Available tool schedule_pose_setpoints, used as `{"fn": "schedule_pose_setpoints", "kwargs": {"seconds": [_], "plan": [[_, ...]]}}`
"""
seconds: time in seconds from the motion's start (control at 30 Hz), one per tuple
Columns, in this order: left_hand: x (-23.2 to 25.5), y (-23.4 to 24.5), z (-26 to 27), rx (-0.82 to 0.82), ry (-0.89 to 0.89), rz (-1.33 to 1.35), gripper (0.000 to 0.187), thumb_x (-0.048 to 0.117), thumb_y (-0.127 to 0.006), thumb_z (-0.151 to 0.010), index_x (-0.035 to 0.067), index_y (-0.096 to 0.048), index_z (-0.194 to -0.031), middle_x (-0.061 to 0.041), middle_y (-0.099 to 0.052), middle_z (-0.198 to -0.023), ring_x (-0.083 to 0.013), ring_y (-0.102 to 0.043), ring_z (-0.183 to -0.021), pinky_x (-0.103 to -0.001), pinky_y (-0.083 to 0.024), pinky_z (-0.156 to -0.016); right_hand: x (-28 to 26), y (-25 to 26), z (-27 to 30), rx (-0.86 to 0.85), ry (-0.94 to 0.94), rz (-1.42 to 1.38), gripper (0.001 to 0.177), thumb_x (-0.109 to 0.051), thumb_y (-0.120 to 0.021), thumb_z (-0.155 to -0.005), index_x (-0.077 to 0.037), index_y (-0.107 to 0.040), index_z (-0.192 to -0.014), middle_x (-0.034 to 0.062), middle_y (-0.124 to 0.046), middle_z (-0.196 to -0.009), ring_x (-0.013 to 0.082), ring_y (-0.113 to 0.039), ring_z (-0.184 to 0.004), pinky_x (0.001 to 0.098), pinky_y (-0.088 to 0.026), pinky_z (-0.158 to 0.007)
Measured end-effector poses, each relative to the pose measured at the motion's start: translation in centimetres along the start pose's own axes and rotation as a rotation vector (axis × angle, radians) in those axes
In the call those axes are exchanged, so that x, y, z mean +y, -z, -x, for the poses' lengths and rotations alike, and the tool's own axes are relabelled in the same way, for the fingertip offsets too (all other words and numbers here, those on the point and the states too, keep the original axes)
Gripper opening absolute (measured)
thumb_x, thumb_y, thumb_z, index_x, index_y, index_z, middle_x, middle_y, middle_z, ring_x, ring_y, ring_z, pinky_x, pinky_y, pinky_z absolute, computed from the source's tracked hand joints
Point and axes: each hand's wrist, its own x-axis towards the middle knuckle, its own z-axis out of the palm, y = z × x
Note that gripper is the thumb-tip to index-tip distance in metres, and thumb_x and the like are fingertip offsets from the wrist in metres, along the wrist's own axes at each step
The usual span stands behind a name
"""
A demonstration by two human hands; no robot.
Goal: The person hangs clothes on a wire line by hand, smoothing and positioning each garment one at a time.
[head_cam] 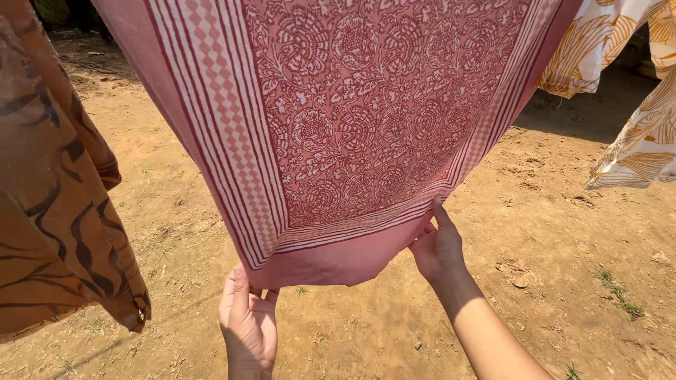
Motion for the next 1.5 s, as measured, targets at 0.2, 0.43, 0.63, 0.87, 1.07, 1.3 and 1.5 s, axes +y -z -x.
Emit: {"fn": "schedule_pose_setpoints", "kwargs": {"seconds": [0.2, 0.43, 0.63, 0.87, 1.07, 1.3, 1.5], "plan": [[-1.3, 0.2, -1.4, 0.234, 0.06, 0.068, 0.044, 0.035, -0.068, -0.094, 0.003, -0.063, -0.123, -0.005, -0.069, -0.114, -0.0161, -0.062, -0.108, -0.041, -0.05, -0.101, -1.6, 1.1, -0.4, -0.068, -0.088, -0.231, 0.054, -0.028, -0.065, -0.099, -0.012, -0.045, -0.147, 0.0045, -0.056, -0.146, 0.0206, -0.049, -0.141, 0.0489, -0.028, -0.124], [-2.3, -0.7, -4.2, 0.301, 0.086, 0.226, 0.054, 0.038, -0.068, -0.094, 0.0, -0.06, -0.132, -0.007, -0.067, -0.12, -0.0184, -0.062, -0.113, -0.039, -0.051, -0.104, -4.8, -1.2, 2.9, -0.058, -0.108, -0.254, 0.048, -0.025, -0.026, -0.106, -0.002, -0.041, -0.146, 0.0164, -0.052, -0.153, 0.0309, -0.048, -0.143, 0.0539, -0.031, -0.121], [-3.7, 0.9, -7.4, 0.31, 0.21, 0.248, 0.062, 0.052, -0.063, -0.091, 0.013, -0.059, -0.14, -0.001, -0.067, -0.128, -0.015, -0.062, -0.118, -0.037, -0.049, -0.102, -4.5, 2.1, -0.8, -0.073, -0.026, -0.359, 0.045, -0.017, -0.028, -0.105, 0.002, -0.041, -0.145, 0.0175, -0.051, -0.154, 0.0289, -0.047, -0.143, 0.0497, -0.034, -0.122], [-6.5, 3.7, -9.6, 0.118, 0.353, 0.087, 0.074, 0.06, -0.061, -0.088, 0.014, -0.055, -0.146, 0.0, -0.066, -0.136, -0.0137, -0.065, -0.116, -0.036, -0.053, -0.099, -7.0, 2.2, -2.2, 0.042, 0.126, -0.485, 0.052, -0.018, -0.029, -0.101, 0.001, -0.048, -0.146, 0.0217, -0.051, -0.153, 0.0359, -0.05, -0.139, 0.0561, -0.035, -0.118], [-5.9, 2.0, -9.4, 0.122, 0.353, 0.159, 0.074, 0.066, -0.046, -0.096, 0.01, -0.046, -0.145, -0.008, -0.064, -0.13, -0.0248, -0.066, -0.114, -0.049, -0.056, -0.097, -5.5, 0.9, -2.3, -0.118, 0.098, -0.308, 0.046, -0.022, -0.041, -0.104, -0.002, -0.052, -0.144, 0.0181, -0.053, -0.153, 0.0309, -0.051, -0.139, 0.0518, -0.038, -0.121], [0.1, -6.0, -7.9, -0.068, 0.363, -0.026, 0.062, 0.054, -0.056, -0.09, 0.015, -0.055, -0.138, -0.013, -0.072, -0.124, -0.0225, -0.072, -0.107, -0.043, -0.059, -0.09, -6.6, -1.4, 0.3, -0.07, 0.076, -0.23, 0.052, -0.041, -0.05, -0.1, -0.01, -0.056, -0.142, 0.0131, -0.057, -0.148, 0.0307, -0.055, -0.132, 0.0509, -0.041, -0.116], [-3.2, -2.0, -11.1, -0.465, 0.308, -0.196, 0.042, 0.025, -0.074, -0.088, 0.002, -0.069, -0.123, -0.007, -0.076, -0.101, -0.0139, -0.07, -0.081, -0.028, -0.055, -0.067, -6.6, -1.4, 0.9, -0.012, 0.106, -0.246, 0.053, -0.04, -0.053, -0.098, -0.01, -0.056, -0.142, 0.0139, -0.059, -0.145, 0.0296, -0.058, -0.13, 0.0492, -0.045, -0.114]]}}
